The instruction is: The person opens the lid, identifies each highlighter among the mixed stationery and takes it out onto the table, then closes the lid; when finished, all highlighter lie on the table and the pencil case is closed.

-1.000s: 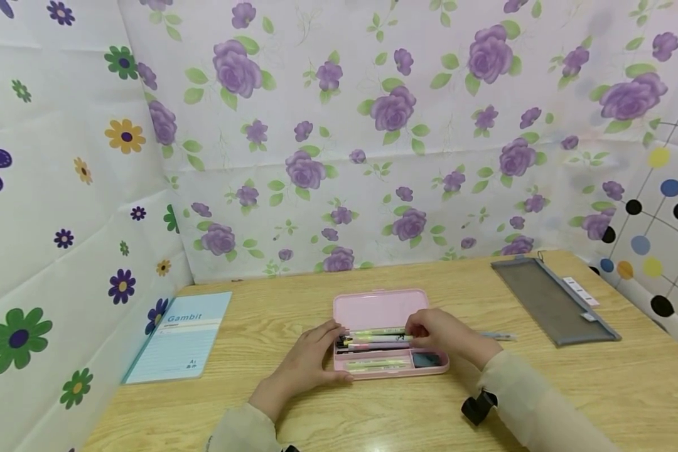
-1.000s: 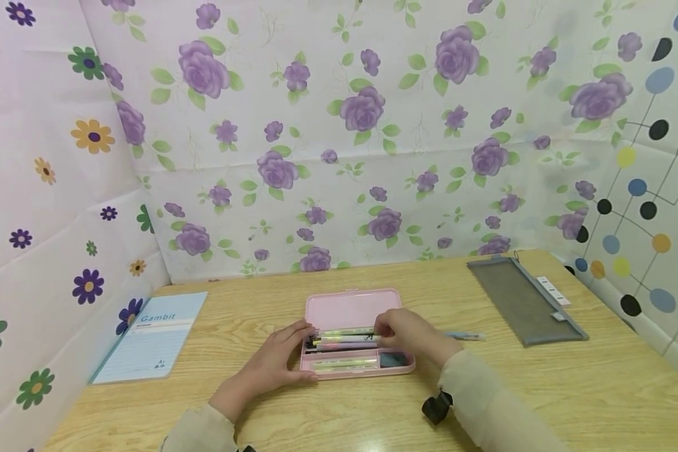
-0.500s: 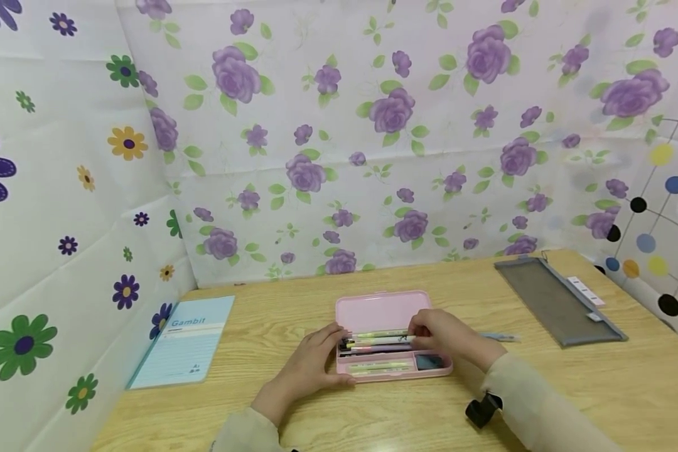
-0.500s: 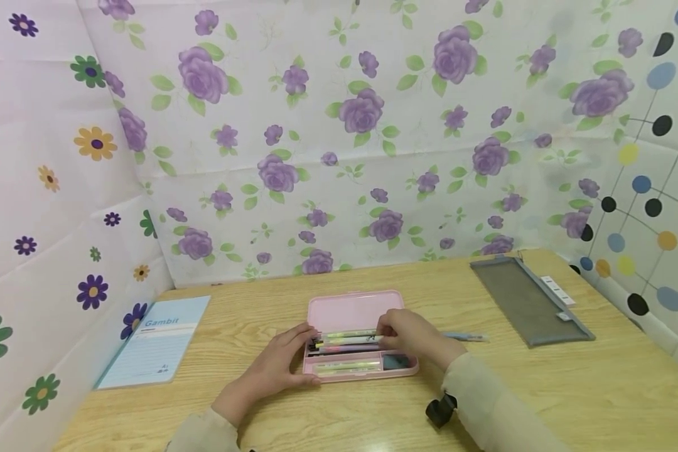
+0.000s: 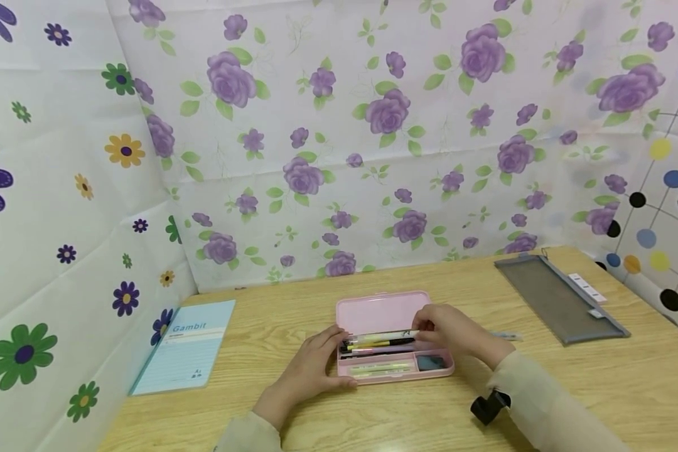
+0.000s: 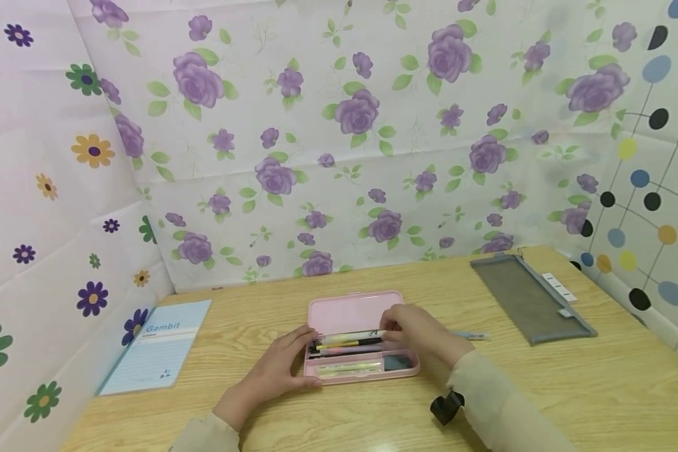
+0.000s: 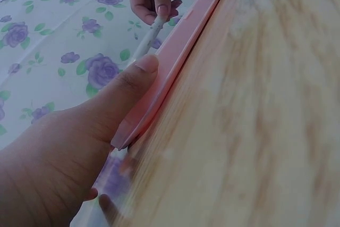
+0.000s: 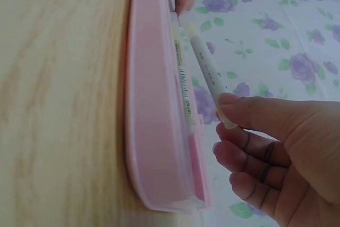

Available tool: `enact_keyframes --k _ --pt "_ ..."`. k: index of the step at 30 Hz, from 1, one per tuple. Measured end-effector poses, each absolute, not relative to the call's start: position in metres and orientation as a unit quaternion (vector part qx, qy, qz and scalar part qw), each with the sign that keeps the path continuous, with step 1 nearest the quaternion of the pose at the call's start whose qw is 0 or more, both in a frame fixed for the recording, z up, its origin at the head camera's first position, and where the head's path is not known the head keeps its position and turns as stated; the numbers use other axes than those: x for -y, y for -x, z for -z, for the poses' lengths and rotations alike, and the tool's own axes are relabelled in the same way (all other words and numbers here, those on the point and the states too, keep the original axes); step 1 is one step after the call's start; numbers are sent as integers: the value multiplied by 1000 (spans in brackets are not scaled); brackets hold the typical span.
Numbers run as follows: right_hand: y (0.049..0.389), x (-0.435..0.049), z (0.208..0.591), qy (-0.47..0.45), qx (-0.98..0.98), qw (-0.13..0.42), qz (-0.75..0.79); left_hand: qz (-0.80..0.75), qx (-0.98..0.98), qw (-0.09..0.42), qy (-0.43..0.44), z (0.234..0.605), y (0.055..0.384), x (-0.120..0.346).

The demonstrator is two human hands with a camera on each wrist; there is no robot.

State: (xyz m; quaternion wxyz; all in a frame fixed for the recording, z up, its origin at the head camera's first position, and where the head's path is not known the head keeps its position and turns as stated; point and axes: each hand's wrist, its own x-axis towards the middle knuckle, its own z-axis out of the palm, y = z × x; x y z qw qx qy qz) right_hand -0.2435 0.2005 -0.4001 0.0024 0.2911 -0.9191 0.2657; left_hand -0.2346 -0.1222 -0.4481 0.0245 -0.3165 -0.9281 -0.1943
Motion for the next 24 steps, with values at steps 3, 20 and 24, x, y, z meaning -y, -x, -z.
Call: enact_keyframes --k 3,20,24 --pt "242 -204 396 -285 922 2 -263 200 926 24 319 450 235 122" --pt "240 -231 376 -294 925 30 -240 197 930 21 310 448 234 122" --pt "238 -240 376 -283 926 33 -246 194 930 20 311 447 234 122"
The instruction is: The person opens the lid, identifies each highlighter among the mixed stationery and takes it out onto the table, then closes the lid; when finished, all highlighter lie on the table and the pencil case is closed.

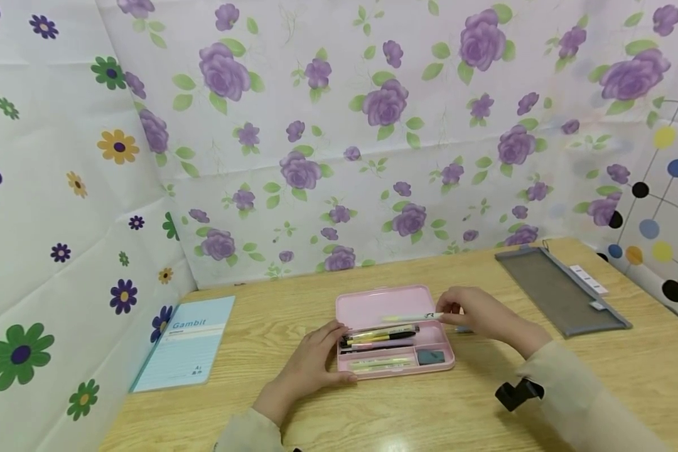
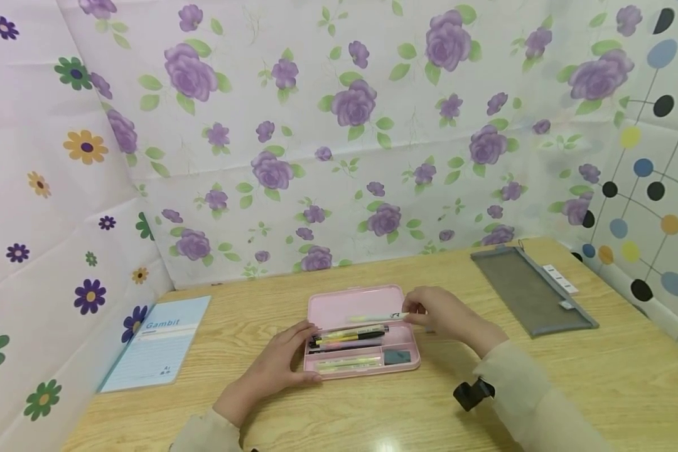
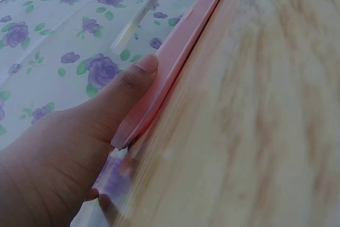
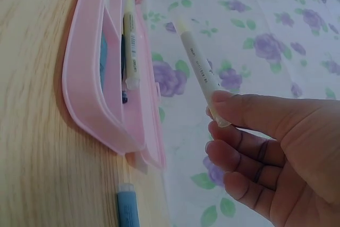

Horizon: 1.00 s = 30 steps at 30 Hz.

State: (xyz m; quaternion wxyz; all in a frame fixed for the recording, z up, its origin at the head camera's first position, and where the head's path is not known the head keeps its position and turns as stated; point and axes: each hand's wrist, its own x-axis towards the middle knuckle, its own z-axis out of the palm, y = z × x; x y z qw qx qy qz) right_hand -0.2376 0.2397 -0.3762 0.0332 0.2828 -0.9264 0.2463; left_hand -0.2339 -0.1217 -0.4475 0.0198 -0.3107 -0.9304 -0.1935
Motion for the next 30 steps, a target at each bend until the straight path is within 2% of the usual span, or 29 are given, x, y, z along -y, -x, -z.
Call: enact_keyframes --k 11,23,30 --pt "232 -260 374 -253 932 30 -258 190 931 28 312 446 234 121" --pt "227 -279 377 -239 937 50 -251 192 930 29 313 448 234 121" --pt "221 -290 379 -233 938 51 -253 199 930 15 309 447 233 121"
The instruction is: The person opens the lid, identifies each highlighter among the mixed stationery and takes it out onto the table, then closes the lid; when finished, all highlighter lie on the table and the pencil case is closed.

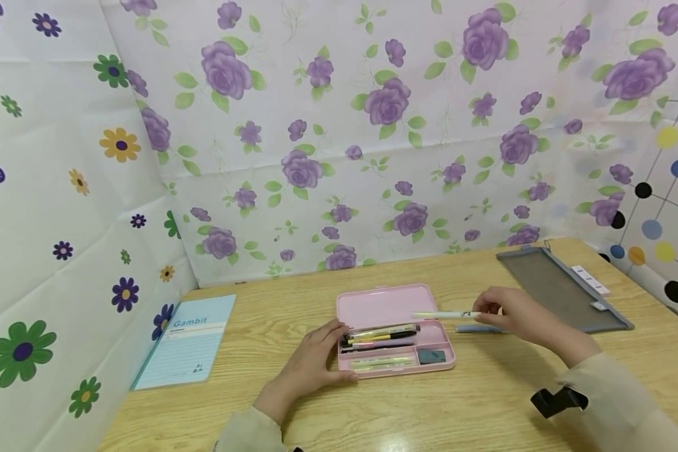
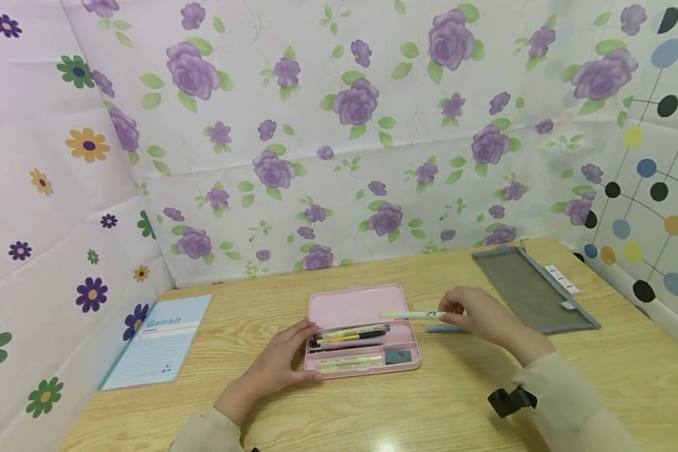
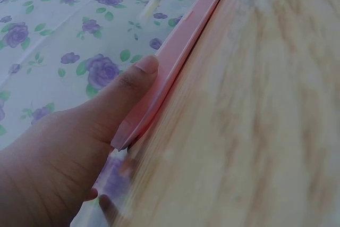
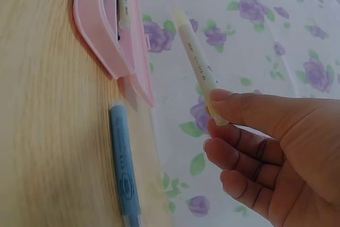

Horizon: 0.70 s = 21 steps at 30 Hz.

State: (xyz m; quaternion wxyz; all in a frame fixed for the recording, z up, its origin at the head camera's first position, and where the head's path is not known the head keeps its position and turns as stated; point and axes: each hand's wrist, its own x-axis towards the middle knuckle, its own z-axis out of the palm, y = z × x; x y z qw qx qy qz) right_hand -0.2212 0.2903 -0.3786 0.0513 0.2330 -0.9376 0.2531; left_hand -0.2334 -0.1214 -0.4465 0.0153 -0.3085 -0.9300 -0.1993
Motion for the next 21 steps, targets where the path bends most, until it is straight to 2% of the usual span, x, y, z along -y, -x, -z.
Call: enact_keyframes --k 21 --pt "209 -331 402 -237 937 75 -246 197 931 14 307 444 231 121"
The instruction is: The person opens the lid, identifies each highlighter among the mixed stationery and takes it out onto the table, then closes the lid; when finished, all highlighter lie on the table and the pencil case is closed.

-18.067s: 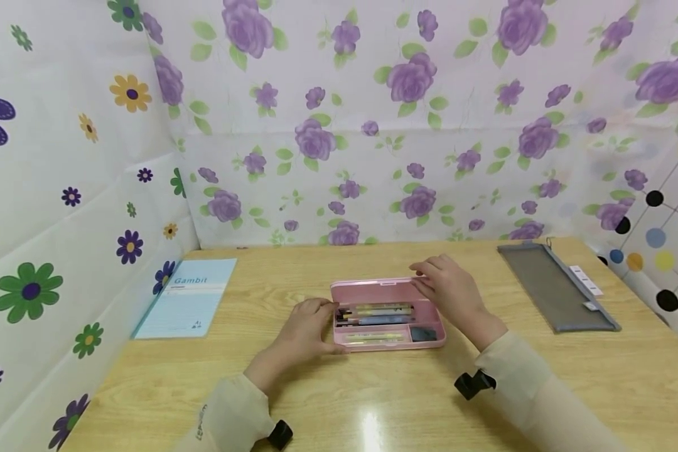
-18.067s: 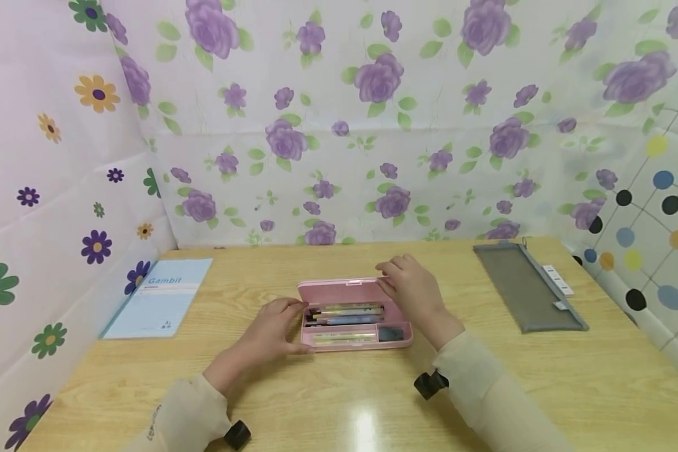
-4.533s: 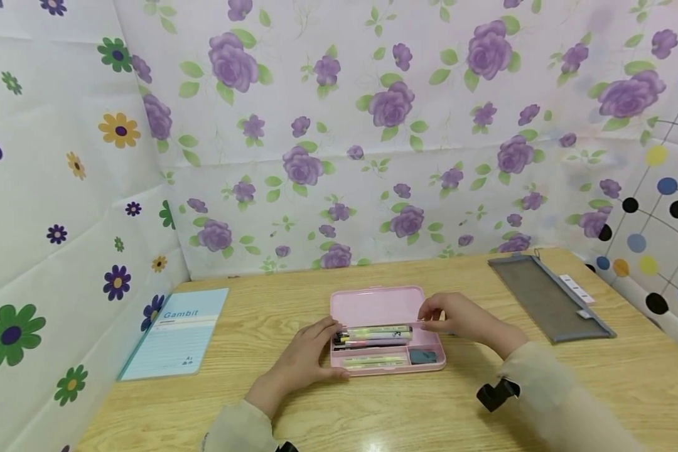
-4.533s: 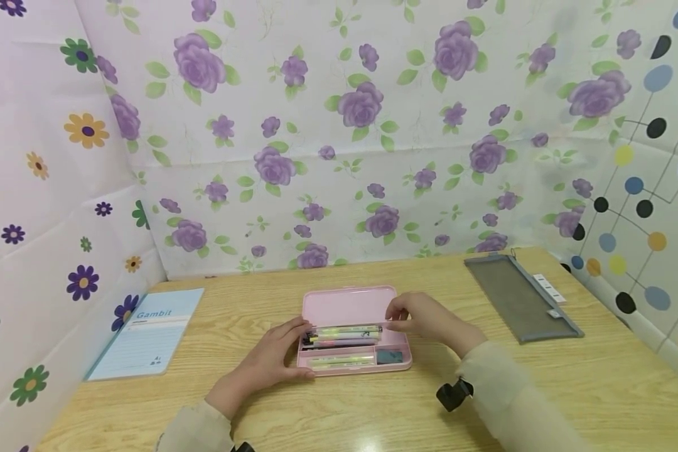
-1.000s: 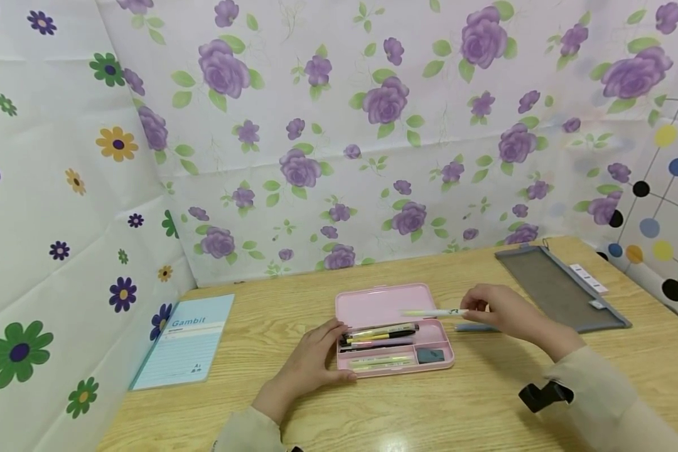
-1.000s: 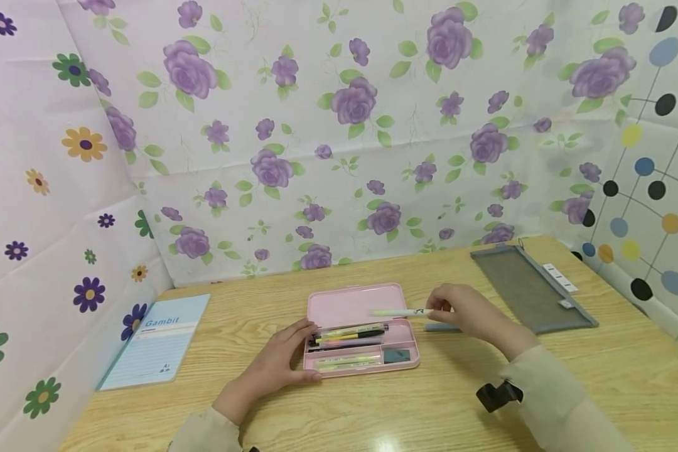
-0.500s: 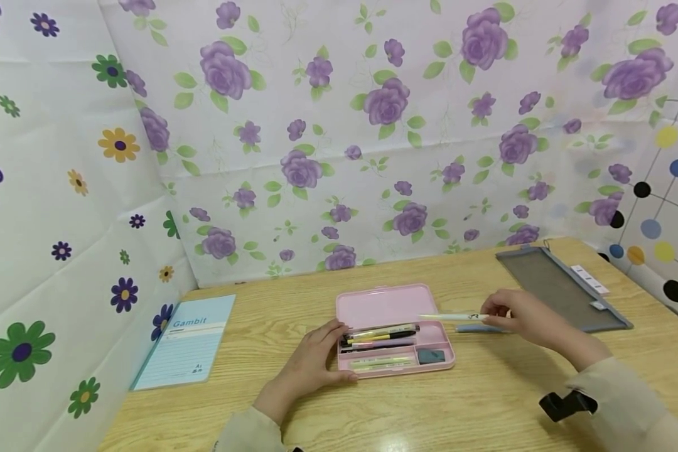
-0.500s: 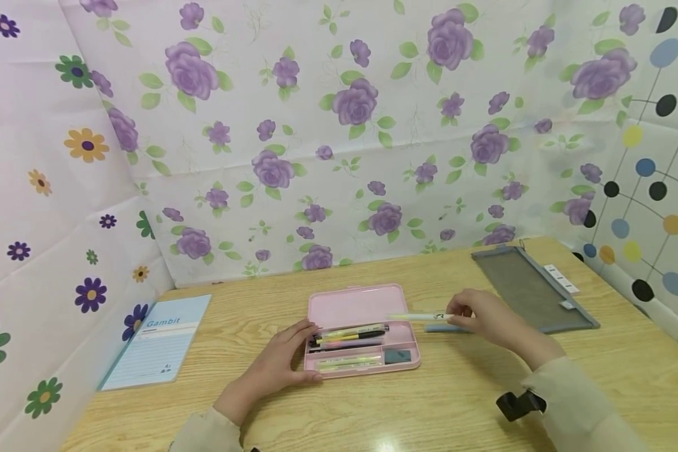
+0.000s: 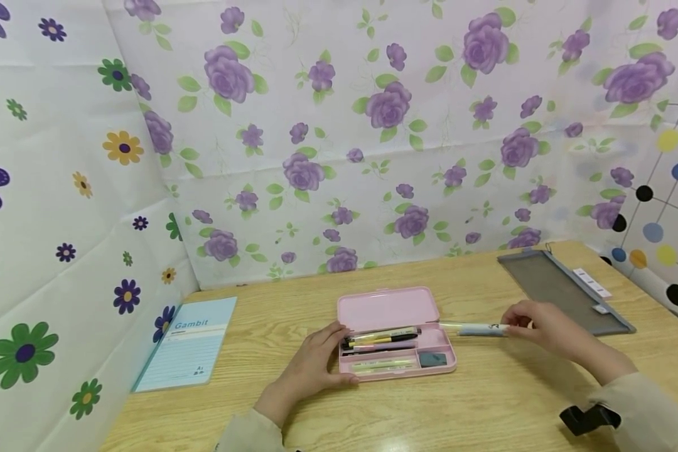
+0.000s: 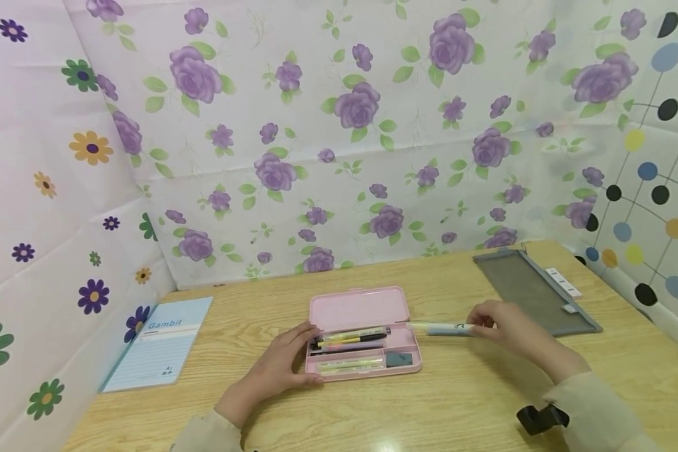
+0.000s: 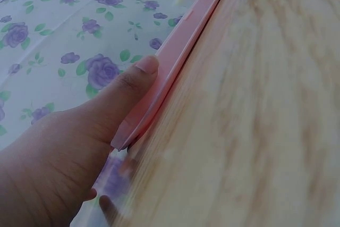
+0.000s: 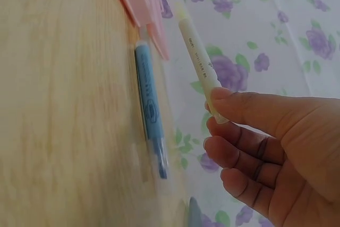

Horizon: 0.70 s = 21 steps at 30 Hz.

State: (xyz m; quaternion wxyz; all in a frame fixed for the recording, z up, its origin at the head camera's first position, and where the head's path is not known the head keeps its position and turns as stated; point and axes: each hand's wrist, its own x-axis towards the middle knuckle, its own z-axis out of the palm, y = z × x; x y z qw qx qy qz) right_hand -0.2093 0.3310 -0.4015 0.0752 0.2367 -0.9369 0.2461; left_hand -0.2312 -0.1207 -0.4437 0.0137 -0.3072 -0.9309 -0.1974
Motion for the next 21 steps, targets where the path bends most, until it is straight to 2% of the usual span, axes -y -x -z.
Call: enact_keyframes --k 21 --pt "201 -356 423 -234 942 92 -222 191 931 23 309 444 231 121"
